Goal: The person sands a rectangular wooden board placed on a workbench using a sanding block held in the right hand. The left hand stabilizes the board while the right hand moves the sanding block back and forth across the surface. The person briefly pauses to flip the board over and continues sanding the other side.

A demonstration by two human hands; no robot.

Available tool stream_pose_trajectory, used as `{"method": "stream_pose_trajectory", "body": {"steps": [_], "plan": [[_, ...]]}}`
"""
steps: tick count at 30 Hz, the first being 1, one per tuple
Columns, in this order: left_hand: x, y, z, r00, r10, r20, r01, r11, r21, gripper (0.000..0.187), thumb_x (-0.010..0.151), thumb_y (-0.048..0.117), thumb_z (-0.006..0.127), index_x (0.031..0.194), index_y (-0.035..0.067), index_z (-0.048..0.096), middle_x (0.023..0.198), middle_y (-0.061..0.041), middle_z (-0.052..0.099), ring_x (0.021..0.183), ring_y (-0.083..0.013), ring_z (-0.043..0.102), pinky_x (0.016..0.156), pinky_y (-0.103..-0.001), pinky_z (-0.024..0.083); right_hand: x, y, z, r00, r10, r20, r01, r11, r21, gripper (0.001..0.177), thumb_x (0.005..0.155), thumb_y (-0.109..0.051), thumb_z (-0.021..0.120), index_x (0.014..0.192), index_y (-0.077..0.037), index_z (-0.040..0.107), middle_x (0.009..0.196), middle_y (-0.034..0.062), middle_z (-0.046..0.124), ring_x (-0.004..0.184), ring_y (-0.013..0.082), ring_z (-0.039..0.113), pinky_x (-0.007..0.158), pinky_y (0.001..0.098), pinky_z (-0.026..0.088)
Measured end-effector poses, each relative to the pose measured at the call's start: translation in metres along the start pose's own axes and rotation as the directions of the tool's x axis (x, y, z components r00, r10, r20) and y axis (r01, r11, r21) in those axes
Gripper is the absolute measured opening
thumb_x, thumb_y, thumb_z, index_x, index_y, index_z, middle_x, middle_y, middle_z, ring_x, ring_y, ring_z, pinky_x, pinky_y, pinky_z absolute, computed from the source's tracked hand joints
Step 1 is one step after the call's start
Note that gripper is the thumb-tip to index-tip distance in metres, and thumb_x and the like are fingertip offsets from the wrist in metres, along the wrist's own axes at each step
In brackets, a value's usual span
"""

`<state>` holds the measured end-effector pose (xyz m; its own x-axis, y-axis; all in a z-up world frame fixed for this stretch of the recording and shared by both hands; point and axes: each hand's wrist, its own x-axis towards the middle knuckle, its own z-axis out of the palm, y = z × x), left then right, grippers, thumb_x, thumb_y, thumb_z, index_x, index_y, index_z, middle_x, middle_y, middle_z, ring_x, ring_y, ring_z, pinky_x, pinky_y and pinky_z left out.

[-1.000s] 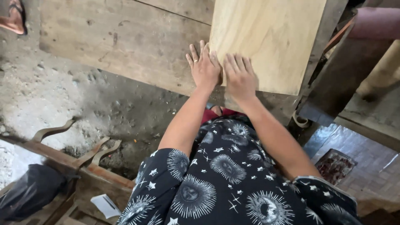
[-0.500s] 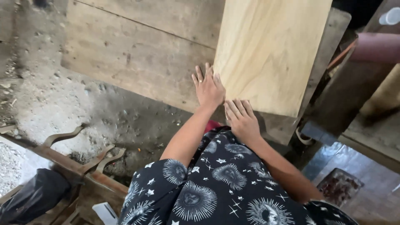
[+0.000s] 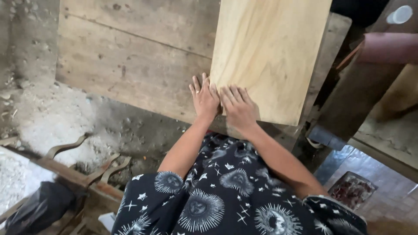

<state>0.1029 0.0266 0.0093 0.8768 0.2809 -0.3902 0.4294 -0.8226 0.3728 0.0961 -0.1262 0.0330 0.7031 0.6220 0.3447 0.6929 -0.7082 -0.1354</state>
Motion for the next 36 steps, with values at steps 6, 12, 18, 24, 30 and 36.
{"method": "stream_pose_trajectory", "body": {"steps": [6,12,18,24,30,36], "plan": [[-0.009,0.017,-0.024,1.000,-0.016,0.005,0.016,0.999,-0.038,0.055,0.105,0.029,0.023,0.151,0.004,0.043,0.166,-0.011,0.033,0.157,-0.0396,0.014,0.129,-0.056,0.009,-0.041,-0.012,-0.039,0.994,-0.075,0.081,0.067,0.993,0.097,0.038,0.095,-0.023,0.061,0.129,-0.008,0.067,0.134,0.0127,0.066,0.131,0.0314,0.058,0.117,0.0503,0.038],[-0.005,0.003,-0.012,0.999,0.000,0.036,-0.001,1.000,0.024,0.053,0.110,0.034,0.021,0.153,0.010,0.040,0.170,-0.008,0.025,0.158,-0.0362,0.009,0.129,-0.053,0.007,-0.012,-0.007,0.001,0.997,0.063,0.046,-0.065,0.997,0.036,0.049,0.093,-0.025,0.062,0.139,-0.009,0.063,0.147,0.0114,0.061,0.141,0.0292,0.052,0.122,0.0483,0.031],[0.024,0.023,-0.026,0.998,0.015,-0.060,-0.022,0.992,-0.122,0.076,0.097,0.012,0.045,0.166,0.011,0.013,0.171,-0.018,0.016,0.159,-0.0378,0.011,0.129,-0.056,0.006,-0.056,-0.015,-0.006,0.997,0.025,0.070,-0.033,0.993,0.114,0.042,0.101,-0.031,0.047,0.136,-0.014,0.065,0.146,0.0091,0.061,0.139,0.0313,0.054,0.122,0.0528,0.031],[0.025,0.026,-0.033,0.995,0.102,-0.005,-0.102,0.994,-0.049,0.062,0.104,0.027,0.030,0.163,0.008,0.023,0.167,-0.015,0.031,0.158,-0.0370,0.016,0.129,-0.056,0.004,0.022,-0.005,-0.011,0.974,0.223,0.049,-0.223,0.975,-0.013,0.041,0.097,-0.022,0.055,0.132,-0.009,0.070,0.135,0.0119,0.068,0.131,0.0326,0.059,0.119,0.0518,0.033],[0.025,0.032,-0.040,0.998,0.049,0.049,-0.044,0.995,-0.092,0.060,0.105,0.029,0.023,0.162,0.007,0.023,0.166,-0.015,0.033,0.157,-0.0338,0.019,0.129,-0.054,0.002,-0.061,-0.027,0.006,0.980,0.188,0.065,-0.195,0.973,0.126,0.037,0.102,-0.031,0.050,0.128,-0.015,0.071,0.136,0.0089,0.067,0.128,0.0332,0.062,0.113,0.0553,0.041],[0.032,0.042,-0.046,0.988,-0.016,0.153,0.008,0.999,0.054,0.062,0.108,0.038,0.015,0.164,0.013,0.015,0.169,-0.009,0.029,0.159,-0.0300,0.014,0.129,-0.055,-0.001,0.075,0.064,0.000,0.925,0.351,0.143,-0.351,0.936,-0.022,0.034,0.108,-0.022,0.047,0.124,-0.009,0.074,0.134,0.0120,0.069,0.133,0.0315,0.058,0.120,0.0475,0.035]]}}
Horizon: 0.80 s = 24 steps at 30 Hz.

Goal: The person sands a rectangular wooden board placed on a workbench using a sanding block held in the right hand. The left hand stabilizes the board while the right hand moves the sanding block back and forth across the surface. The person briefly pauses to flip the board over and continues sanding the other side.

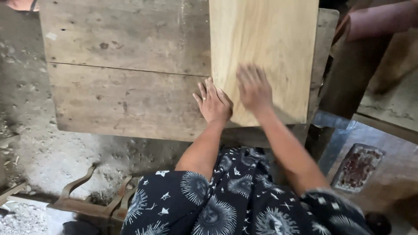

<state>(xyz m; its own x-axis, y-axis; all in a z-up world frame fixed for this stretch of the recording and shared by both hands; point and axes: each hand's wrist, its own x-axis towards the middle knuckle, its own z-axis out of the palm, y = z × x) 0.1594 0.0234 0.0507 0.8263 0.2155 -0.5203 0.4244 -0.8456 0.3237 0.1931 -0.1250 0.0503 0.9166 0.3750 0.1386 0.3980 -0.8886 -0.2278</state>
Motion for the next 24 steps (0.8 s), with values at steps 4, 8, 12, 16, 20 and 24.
{"method": "stream_pose_trajectory", "body": {"steps": [4,8,12,16,20,24], "plan": [[0.005,0.014,0.003,0.997,-0.036,-0.072,0.022,0.982,-0.186,0.063,0.104,0.037,0.010,0.160,0.010,0.023,0.166,-0.009,0.030,0.157,-0.0301,0.010,0.125,-0.056,-0.006,0.007,0.010,0.013,0.994,0.099,0.040,-0.103,0.988,0.112,0.045,0.110,-0.020,0.045,0.152,-0.004,0.053,0.158,0.0122,0.049,0.149,0.0340,0.038,0.125,0.0496,0.025],[-0.005,0.025,-0.001,0.986,-0.144,-0.085,0.133,0.984,-0.121,0.056,0.111,0.037,0.015,0.164,0.021,0.018,0.170,-0.005,0.026,0.159,-0.0277,0.016,0.129,-0.056,0.005,-0.098,-0.027,0.001,0.985,-0.090,-0.149,0.093,0.996,0.013,0.038,0.102,-0.022,0.051,0.133,-0.012,0.070,0.138,0.0135,0.065,0.129,0.0343,0.061,0.115,0.0527,0.043],[0.005,0.024,0.023,0.958,-0.126,-0.257,0.094,0.986,-0.135,0.060,0.107,0.043,0.031,0.162,0.021,0.024,0.168,-0.007,0.033,0.158,-0.0301,0.023,0.130,-0.055,0.009,-0.152,-0.029,0.007,0.976,-0.123,-0.180,0.135,0.989,0.060,0.038,0.097,-0.021,0.057,0.131,-0.011,0.071,0.137,0.0122,0.067,0.130,0.0341,0.060,0.118,0.0509,0.042],[0.009,0.012,0.040,0.959,-0.096,-0.266,0.080,0.994,-0.071,0.068,0.100,0.040,0.041,0.162,0.018,0.024,0.167,-0.007,0.035,0.157,-0.0311,0.026,0.129,-0.055,0.014,-0.074,-0.009,0.007,0.978,-0.081,-0.193,0.083,0.997,0.002,0.030,0.103,-0.025,0.057,0.121,-0.009,0.075,0.124,0.0154,0.071,0.116,0.0390,0.066,0.108,0.0570,0.048],[0.017,0.002,0.060,0.928,-0.065,-0.367,0.067,0.998,-0.008,0.068,0.101,0.044,0.043,0.161,0.016,0.028,0.164,-0.007,0.040,0.154,-0.0310,0.032,0.128,-0.054,0.022,0.003,0.026,0.016,1.000,0.025,-0.003,-0.025,0.999,0.035,0.035,0.099,-0.006,0.062,0.134,-0.008,0.065,0.142,0.0121,0.056,0.137,0.0340,0.046,0.119,0.0510,0.030],[0.019,0.004,0.057,0.928,-0.063,-0.367,0.058,0.998,-0.024,0.067,0.102,0.048,0.039,0.161,0.017,0.029,0.165,-0.006,0.040,0.155,-0.0299,0.032,0.129,-0.053,0.023,-0.007,0.013,-0.013,0.988,-0.067,-0.139,0.028,0.963,-0.268,0.039,0.108,-0.019,0.045,0.140,-0.012,0.065,0.131,0.0128,0.064,0.119,0.0355,0.063,0.113,0.0475,0.043]]}}
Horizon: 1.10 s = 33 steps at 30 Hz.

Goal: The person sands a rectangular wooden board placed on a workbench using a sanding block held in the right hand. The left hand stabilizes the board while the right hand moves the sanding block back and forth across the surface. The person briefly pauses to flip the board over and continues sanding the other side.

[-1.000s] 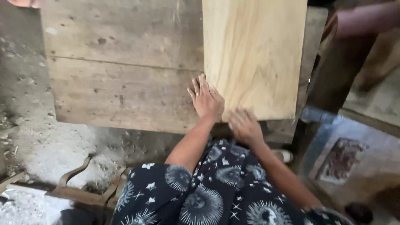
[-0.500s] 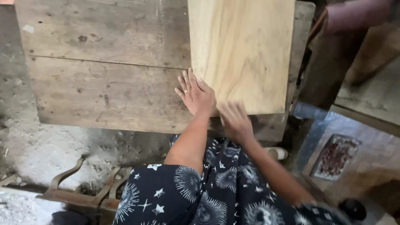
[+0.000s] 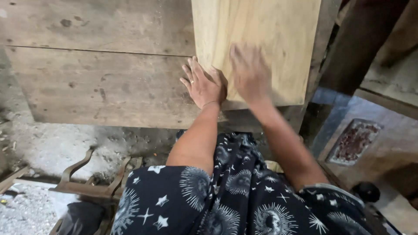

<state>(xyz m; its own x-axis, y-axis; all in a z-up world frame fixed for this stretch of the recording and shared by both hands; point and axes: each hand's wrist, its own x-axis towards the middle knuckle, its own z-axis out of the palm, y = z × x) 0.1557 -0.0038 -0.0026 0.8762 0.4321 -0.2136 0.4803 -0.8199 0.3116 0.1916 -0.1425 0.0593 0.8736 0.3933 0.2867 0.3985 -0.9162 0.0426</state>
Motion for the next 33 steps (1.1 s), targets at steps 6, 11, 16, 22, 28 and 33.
{"method": "stream_pose_trajectory", "body": {"steps": [6,11,16,22,28,33], "plan": [[0.000,0.021,-0.048,0.979,-0.069,0.193,0.074,0.997,-0.020,0.068,0.101,0.048,0.030,0.162,0.018,0.026,0.167,-0.005,0.035,0.157,-0.0263,0.024,0.130,-0.050,0.014,-0.157,-0.056,-0.023,0.998,0.025,-0.056,-0.007,0.951,0.308,0.041,0.092,-0.010,0.061,0.132,-0.007,0.072,0.139,0.0174,0.066,0.131,0.0349,0.060,0.115,0.0485,0.042],[-0.001,0.015,-0.031,0.992,-0.035,0.119,0.039,0.999,-0.029,0.067,0.102,0.044,0.037,0.161,0.014,0.027,0.166,-0.010,0.037,0.156,-0.0325,0.028,0.129,-0.055,0.017,-0.062,-0.032,-0.005,0.995,0.050,-0.092,-0.020,0.953,0.301,0.030,0.100,-0.008,0.057,0.125,0.000,0.072,0.128,0.0198,0.070,0.121,0.0395,0.064,0.110,0.0535,0.045],[-0.001,0.017,-0.042,0.982,-0.017,0.189,0.025,0.999,-0.040,0.068,0.102,0.044,0.037,0.161,0.012,0.025,0.168,-0.011,0.032,0.158,-0.0326,0.023,0.130,-0.054,0.012,-0.085,-0.039,-0.027,0.983,0.023,0.184,-0.064,0.973,0.221,0.040,0.092,-0.003,0.059,0.130,0.000,0.069,0.120,0.0205,0.072,0.120,0.0427,0.062,0.109,0.0589,0.044],[0.000,0.011,-0.028,0.986,-0.041,0.160,0.052,0.997,-0.064,0.070,0.102,0.048,0.035,0.162,0.015,0.022,0.168,-0.012,0.032,0.158,-0.0335,0.023,0.130,-0.056,0.011,-0.089,-0.033,-0.007,0.997,0.075,-0.016,-0.062,0.916,0.397,0.037,0.097,-0.001,0.055,0.132,-0.001,0.068,0.133,0.0205,0.066,0.122,0.0435,0.061,0.109,0.0580,0.043],[-0.003,0.005,-0.018,0.996,-0.037,0.078,0.052,0.979,-0.197,0.065,0.099,0.041,0.043,0.157,0.012,0.034,0.165,-0.011,0.036,0.157,-0.0344,0.022,0.129,-0.056,0.009,-0.007,0.004,0.020,0.967,0.098,0.236,-0.191,0.892,0.410,0.042,0.112,-0.007,0.040,0.151,0.000,0.053,0.156,0.0168,0.050,0.147,0.0405,0.037,0.125,0.0556,0.025],[-0.004,0.007,-0.013,0.999,-0.038,0.013,0.039,0.997,-0.067,0.069,0.098,0.046,0.044,0.160,0.018,0.032,0.165,-0.006,0.039,0.156,-0.0283,0.029,0.130,-0.053,0.017,-0.127,-0.041,-0.024,0.996,0.065,-0.068,-0.036,0.929,0.369,0.032,0.101,-0.017,0.062,0.128,-0.003,0.072,0.130,0.0183,0.069,0.118,0.0399,0.066,0.110,0.0573,0.047]]}}
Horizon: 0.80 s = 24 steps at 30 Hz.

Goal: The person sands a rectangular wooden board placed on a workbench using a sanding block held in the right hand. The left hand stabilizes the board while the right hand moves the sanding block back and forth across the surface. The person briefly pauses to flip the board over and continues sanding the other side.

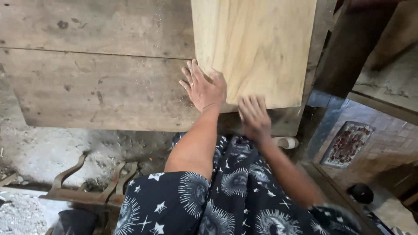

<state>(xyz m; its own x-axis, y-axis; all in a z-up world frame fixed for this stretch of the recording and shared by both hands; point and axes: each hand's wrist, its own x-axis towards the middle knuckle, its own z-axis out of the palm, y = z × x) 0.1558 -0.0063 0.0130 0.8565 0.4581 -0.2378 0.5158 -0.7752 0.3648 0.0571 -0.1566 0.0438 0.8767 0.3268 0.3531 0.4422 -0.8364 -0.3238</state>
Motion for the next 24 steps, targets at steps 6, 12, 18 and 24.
{"method": "stream_pose_trajectory", "body": {"steps": [6,12,18,24], "plan": [[0.000,0.008,-0.010,0.999,-0.004,0.044,0.004,1.000,0.006,0.069,0.099,0.047,0.036,0.159,0.014,0.032,0.165,-0.010,0.039,0.156,-0.0329,0.029,0.130,-0.055,0.013,0.017,0.004,0.005,1.000,0.008,0.001,-0.008,0.998,-0.059,0.031,0.102,-0.014,0.054,0.125,-0.002,0.070,0.125,0.0214,0.070,0.113,0.0415,0.067,0.108,0.0522,0.049],[0.000,-0.005,0.015,0.988,0.048,-0.143,-0.043,0.998,0.035,0.066,0.098,0.046,0.046,0.156,0.015,0.038,0.161,-0.008,0.046,0.152,-0.0307,0.039,0.127,-0.054,0.030,0.078,0.017,0.014,0.996,0.060,0.061,-0.050,0.985,-0.165,0.036,0.101,-0.010,0.048,0.130,-0.005,0.069,0.122,0.0155,0.067,0.118,0.0362,0.061,0.113,0.0491,0.039],[0.000,0.015,-0.023,0.997,-0.034,0.064,0.035,0.999,-0.021,0.067,0.099,0.048,0.037,0.158,0.016,0.033,0.165,-0.008,0.039,0.156,-0.0291,0.028,0.130,-0.052,0.019,0.015,0.004,0.001,0.999,0.048,-0.003,-0.047,0.994,0.096,0.034,0.104,-0.008,0.048,0.131,0.003,0.067,0.126,0.0249,0.067,0.115,0.0482,0.063,0.104,0.0584,0.045],[0.001,-0.008,0.021,0.971,0.100,-0.215,-0.089,0.994,0.062,0.064,0.099,0.044,0.047,0.155,0.013,0.040,0.158,-0.010,0.049,0.149,-0.0328,0.043,0.124,-0.056,0.033,0.147,0.053,0.016,0.997,0.067,0.037,-0.062,0.991,-0.123,0.050,0.112,-0.025,0.025,0.132,-0.002,0.065,0.123,0.0181,0.061,0.111,0.0423,0.057,0.103,0.0522,0.045]]}}
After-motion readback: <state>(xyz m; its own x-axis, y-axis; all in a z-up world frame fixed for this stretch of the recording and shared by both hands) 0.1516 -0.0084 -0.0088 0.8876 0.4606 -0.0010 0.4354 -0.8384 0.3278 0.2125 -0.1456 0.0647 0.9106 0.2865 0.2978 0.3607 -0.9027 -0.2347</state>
